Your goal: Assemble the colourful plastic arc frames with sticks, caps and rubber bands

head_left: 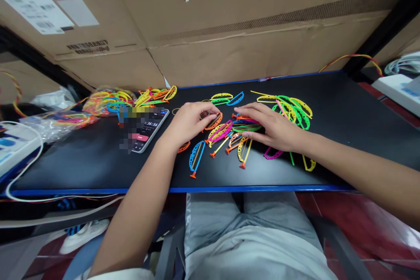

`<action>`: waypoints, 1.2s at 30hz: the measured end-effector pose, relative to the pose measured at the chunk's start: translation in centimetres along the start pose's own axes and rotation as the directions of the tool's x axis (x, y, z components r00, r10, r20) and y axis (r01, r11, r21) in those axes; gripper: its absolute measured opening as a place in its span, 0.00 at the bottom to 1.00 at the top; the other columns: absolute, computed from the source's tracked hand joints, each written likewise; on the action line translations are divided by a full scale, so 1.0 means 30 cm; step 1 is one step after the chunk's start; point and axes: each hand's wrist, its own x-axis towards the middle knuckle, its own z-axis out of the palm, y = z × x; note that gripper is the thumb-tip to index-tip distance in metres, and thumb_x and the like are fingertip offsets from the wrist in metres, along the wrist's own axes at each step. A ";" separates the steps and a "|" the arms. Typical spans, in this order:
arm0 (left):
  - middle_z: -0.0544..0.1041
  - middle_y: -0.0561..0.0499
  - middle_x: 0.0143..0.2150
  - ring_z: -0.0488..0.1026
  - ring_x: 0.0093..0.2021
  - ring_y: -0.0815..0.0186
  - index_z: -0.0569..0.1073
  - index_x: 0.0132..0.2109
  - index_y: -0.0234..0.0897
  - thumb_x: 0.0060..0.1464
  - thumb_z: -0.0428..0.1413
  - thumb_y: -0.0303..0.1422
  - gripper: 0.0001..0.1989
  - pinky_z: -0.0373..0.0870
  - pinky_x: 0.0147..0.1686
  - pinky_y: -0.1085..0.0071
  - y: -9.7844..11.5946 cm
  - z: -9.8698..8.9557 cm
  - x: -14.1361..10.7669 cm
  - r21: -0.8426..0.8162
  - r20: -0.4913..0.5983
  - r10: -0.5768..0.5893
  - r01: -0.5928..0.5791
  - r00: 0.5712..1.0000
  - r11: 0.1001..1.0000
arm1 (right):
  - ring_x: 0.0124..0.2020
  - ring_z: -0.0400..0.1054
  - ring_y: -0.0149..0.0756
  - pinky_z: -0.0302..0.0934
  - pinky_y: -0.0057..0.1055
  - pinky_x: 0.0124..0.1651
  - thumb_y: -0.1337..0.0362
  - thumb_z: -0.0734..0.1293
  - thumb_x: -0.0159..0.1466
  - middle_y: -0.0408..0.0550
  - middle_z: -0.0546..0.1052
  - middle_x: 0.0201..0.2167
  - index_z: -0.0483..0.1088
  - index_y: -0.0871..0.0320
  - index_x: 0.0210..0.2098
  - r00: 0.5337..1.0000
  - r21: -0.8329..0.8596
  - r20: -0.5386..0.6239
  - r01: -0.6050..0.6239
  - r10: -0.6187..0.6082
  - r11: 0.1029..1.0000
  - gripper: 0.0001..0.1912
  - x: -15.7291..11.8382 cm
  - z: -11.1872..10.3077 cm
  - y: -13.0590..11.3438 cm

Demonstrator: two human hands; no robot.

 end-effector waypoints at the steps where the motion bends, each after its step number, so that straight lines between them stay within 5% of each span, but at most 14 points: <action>1: 0.86 0.48 0.43 0.81 0.41 0.60 0.84 0.45 0.40 0.64 0.61 0.35 0.08 0.74 0.44 0.64 -0.008 -0.006 0.002 0.053 0.016 0.006 -0.007 1.000 0.999 | 0.66 0.69 0.54 0.68 0.56 0.66 0.53 0.67 0.74 0.63 0.72 0.65 0.62 0.54 0.73 1.000 0.001 0.002 0.001 -0.001 1.000 0.31 0.000 0.002 0.000; 5: 0.86 0.48 0.45 0.80 0.48 0.57 0.84 0.40 0.42 0.63 0.64 0.40 0.08 0.71 0.54 0.58 -0.012 -0.015 0.004 0.066 0.056 0.095 -0.098 0.994 0.993 | 0.69 0.66 0.58 0.65 0.60 0.68 0.55 0.69 0.73 0.64 0.68 0.67 0.64 0.52 0.72 0.995 -0.073 -0.091 -0.043 0.036 0.996 0.30 -0.003 0.006 0.003; 10: 0.85 0.49 0.52 0.77 0.57 0.54 0.84 0.45 0.44 0.54 0.71 0.41 0.13 0.66 0.61 0.53 0.017 -0.001 -0.003 0.057 0.128 0.145 -0.153 0.981 0.987 | 0.68 0.65 0.59 0.64 0.62 0.67 0.55 0.69 0.73 0.64 0.70 0.65 0.67 0.53 0.70 0.990 -0.129 -0.135 -0.051 0.034 0.990 0.28 -0.004 0.000 0.004; 17: 0.85 0.50 0.41 0.80 0.40 0.62 0.82 0.45 0.39 0.62 0.61 0.33 0.06 0.72 0.43 0.66 0.034 0.011 -0.006 0.029 0.164 0.062 -0.068 0.984 0.997 | 0.65 0.68 0.60 0.65 0.62 0.65 0.57 0.69 0.73 0.63 0.73 0.63 0.70 0.54 0.67 0.989 -0.120 -0.132 -0.088 0.071 0.989 0.25 -0.005 0.006 -0.002; 21: 0.86 0.49 0.42 0.82 0.42 0.62 0.81 0.49 0.39 0.67 0.59 0.38 0.10 0.74 0.43 0.67 0.042 0.002 -0.010 -0.044 0.148 0.015 -0.009 0.989 0.999 | 0.64 0.68 0.59 0.64 0.62 0.65 0.57 0.69 0.72 0.62 0.73 0.61 0.71 0.53 0.66 0.987 -0.104 -0.139 -0.097 0.082 0.990 0.24 -0.005 0.002 0.002; 25: 0.85 0.48 0.46 0.81 0.47 0.59 0.81 0.47 0.40 0.71 0.52 0.35 0.12 0.73 0.49 0.63 0.011 -0.009 -0.006 0.133 0.071 0.064 -0.073 0.995 0.988 | 0.63 0.68 0.58 0.64 0.63 0.65 0.57 0.68 0.73 0.60 0.74 0.60 0.70 0.50 0.66 0.985 -0.085 -0.143 -0.112 0.100 0.990 0.23 -0.004 0.002 0.000; 29: 0.85 0.48 0.45 0.80 0.45 0.58 0.81 0.47 0.41 0.65 0.61 0.36 0.07 0.72 0.45 0.63 -0.030 -0.005 -0.001 0.225 0.074 0.003 -0.020 0.997 0.974 | 0.62 0.69 0.59 0.66 0.63 0.63 0.57 0.67 0.73 0.59 0.74 0.59 0.71 0.49 0.66 0.979 -0.082 -0.164 -0.136 0.121 0.987 0.22 -0.002 0.006 -0.002; 33: 0.85 0.48 0.45 0.79 0.43 0.57 0.80 0.49 0.41 0.61 0.66 0.37 0.11 0.71 0.45 0.62 -0.039 -0.009 0.000 0.240 0.084 -0.055 0.034 0.995 0.970 | 0.59 0.70 0.57 0.67 0.60 0.62 0.58 0.65 0.74 0.59 0.76 0.56 0.74 0.50 0.62 0.965 -0.162 -0.227 -0.171 0.132 0.972 0.19 0.011 -0.044 0.022; 36: 0.85 0.48 0.44 0.76 0.47 0.54 0.80 0.49 0.43 0.62 0.65 0.40 0.11 0.69 0.51 0.58 -0.050 -0.034 -0.003 0.296 -0.008 -0.053 0.053 0.999 0.954 | 0.56 0.72 0.57 0.66 0.59 0.62 0.59 0.65 0.73 0.59 0.79 0.52 0.77 0.55 0.57 0.932 -0.268 -0.330 -0.244 0.149 0.932 0.16 0.021 -0.139 0.065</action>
